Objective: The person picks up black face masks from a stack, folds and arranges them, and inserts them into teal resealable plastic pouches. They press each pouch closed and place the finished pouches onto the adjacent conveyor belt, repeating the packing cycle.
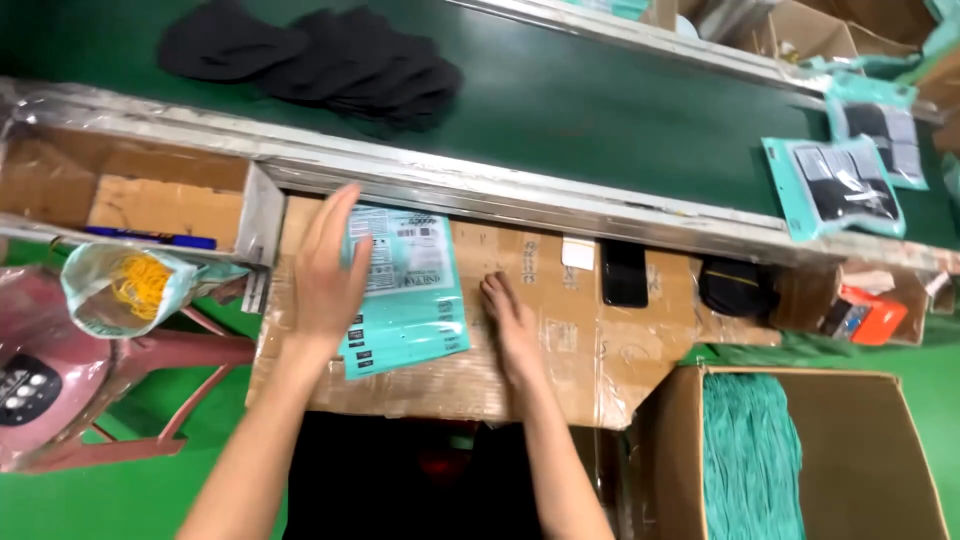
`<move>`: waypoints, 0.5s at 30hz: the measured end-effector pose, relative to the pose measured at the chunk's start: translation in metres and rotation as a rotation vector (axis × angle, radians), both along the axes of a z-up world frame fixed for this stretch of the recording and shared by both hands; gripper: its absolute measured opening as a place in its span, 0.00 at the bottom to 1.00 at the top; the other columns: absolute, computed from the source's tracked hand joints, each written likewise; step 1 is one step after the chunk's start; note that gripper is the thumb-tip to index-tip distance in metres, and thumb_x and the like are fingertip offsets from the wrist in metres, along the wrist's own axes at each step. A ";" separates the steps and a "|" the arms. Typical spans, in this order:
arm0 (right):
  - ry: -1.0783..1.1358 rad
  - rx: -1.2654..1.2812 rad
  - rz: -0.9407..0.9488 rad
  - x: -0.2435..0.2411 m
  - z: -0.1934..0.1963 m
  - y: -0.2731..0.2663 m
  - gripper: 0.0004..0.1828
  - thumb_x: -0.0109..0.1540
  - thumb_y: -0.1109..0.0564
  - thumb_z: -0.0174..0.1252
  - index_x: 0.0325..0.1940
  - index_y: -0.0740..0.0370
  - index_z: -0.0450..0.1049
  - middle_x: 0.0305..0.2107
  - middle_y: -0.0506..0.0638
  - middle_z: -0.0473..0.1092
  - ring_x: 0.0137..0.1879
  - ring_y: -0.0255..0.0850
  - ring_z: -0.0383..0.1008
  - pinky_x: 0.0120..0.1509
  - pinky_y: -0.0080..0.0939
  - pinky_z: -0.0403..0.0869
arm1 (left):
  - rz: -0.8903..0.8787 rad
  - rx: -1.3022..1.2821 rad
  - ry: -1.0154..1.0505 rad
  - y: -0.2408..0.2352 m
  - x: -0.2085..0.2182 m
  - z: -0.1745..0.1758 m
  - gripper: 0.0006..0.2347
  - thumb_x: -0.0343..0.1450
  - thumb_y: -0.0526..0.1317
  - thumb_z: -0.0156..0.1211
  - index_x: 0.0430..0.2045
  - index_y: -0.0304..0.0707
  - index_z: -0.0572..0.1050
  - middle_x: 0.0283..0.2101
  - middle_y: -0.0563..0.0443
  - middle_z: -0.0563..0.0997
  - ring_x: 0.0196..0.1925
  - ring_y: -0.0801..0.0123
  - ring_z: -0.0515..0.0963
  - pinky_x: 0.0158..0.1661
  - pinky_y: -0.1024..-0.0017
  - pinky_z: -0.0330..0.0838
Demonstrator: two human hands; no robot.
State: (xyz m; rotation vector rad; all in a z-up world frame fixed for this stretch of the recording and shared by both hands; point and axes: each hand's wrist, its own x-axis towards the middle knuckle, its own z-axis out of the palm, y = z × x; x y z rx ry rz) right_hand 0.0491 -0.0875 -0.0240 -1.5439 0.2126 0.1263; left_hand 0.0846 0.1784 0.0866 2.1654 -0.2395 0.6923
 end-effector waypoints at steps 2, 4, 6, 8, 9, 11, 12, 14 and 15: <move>0.007 0.162 -0.011 -0.001 -0.004 -0.003 0.34 0.69 0.49 0.48 0.75 0.70 0.54 0.69 0.61 0.62 0.75 0.49 0.62 0.77 0.46 0.62 | 0.015 0.084 -0.121 0.013 0.040 0.013 0.18 0.75 0.31 0.56 0.61 0.28 0.68 0.64 0.33 0.73 0.68 0.42 0.72 0.68 0.55 0.66; 0.010 0.318 -0.035 -0.004 -0.007 -0.008 0.32 0.69 0.51 0.48 0.75 0.70 0.54 0.69 0.61 0.61 0.75 0.48 0.62 0.77 0.45 0.64 | 0.018 0.162 -0.244 0.027 0.079 0.028 0.13 0.77 0.27 0.52 0.58 0.30 0.73 0.62 0.38 0.76 0.67 0.45 0.75 0.69 0.55 0.68; 0.009 0.360 -0.035 -0.004 -0.008 -0.010 0.29 0.70 0.55 0.48 0.73 0.71 0.57 0.68 0.63 0.62 0.75 0.49 0.62 0.77 0.45 0.65 | 0.162 0.350 -0.404 0.042 0.123 0.049 0.18 0.66 0.23 0.50 0.51 0.25 0.74 0.54 0.32 0.75 0.54 0.39 0.73 0.57 0.53 0.68; -0.026 0.395 -0.033 -0.004 -0.009 -0.015 0.28 0.70 0.56 0.48 0.73 0.72 0.57 0.68 0.63 0.62 0.75 0.49 0.62 0.77 0.46 0.65 | 0.202 0.418 -0.430 0.069 0.170 0.012 0.17 0.67 0.23 0.52 0.49 0.28 0.76 0.51 0.35 0.76 0.53 0.41 0.73 0.55 0.55 0.69; -0.039 0.434 -0.021 -0.007 -0.011 -0.015 0.28 0.70 0.57 0.48 0.73 0.73 0.58 0.68 0.64 0.62 0.75 0.50 0.62 0.77 0.47 0.65 | 0.252 0.495 -0.435 0.082 0.196 -0.007 0.15 0.67 0.24 0.54 0.47 0.31 0.78 0.48 0.38 0.77 0.51 0.43 0.74 0.52 0.56 0.69; -0.059 0.487 -0.020 -0.008 -0.019 -0.021 0.27 0.70 0.57 0.48 0.72 0.73 0.58 0.68 0.64 0.62 0.75 0.50 0.61 0.77 0.48 0.65 | 0.251 0.525 -0.307 0.078 0.206 -0.007 0.09 0.71 0.26 0.57 0.43 0.34 0.78 0.46 0.40 0.77 0.53 0.45 0.75 0.53 0.56 0.70; -0.065 0.537 -0.001 -0.010 -0.024 -0.022 0.26 0.71 0.58 0.47 0.72 0.74 0.59 0.68 0.64 0.62 0.76 0.50 0.61 0.77 0.48 0.65 | 0.269 0.557 -0.164 0.078 0.210 -0.008 0.04 0.75 0.28 0.60 0.39 0.37 0.79 0.45 0.42 0.77 0.54 0.47 0.75 0.54 0.55 0.71; -0.075 0.569 -0.001 -0.005 -0.022 -0.024 0.26 0.71 0.58 0.47 0.71 0.74 0.59 0.68 0.64 0.62 0.76 0.50 0.60 0.77 0.48 0.65 | 0.109 0.396 -0.171 0.049 0.189 0.029 0.04 0.76 0.29 0.61 0.41 0.36 0.80 0.46 0.42 0.78 0.53 0.50 0.76 0.54 0.57 0.72; -0.068 0.594 0.005 -0.006 -0.022 -0.024 0.25 0.71 0.59 0.47 0.70 0.74 0.60 0.68 0.64 0.62 0.76 0.51 0.60 0.77 0.48 0.65 | -0.044 0.230 -0.156 0.035 0.174 0.044 0.04 0.76 0.30 0.62 0.42 0.35 0.81 0.46 0.43 0.79 0.52 0.53 0.78 0.54 0.59 0.72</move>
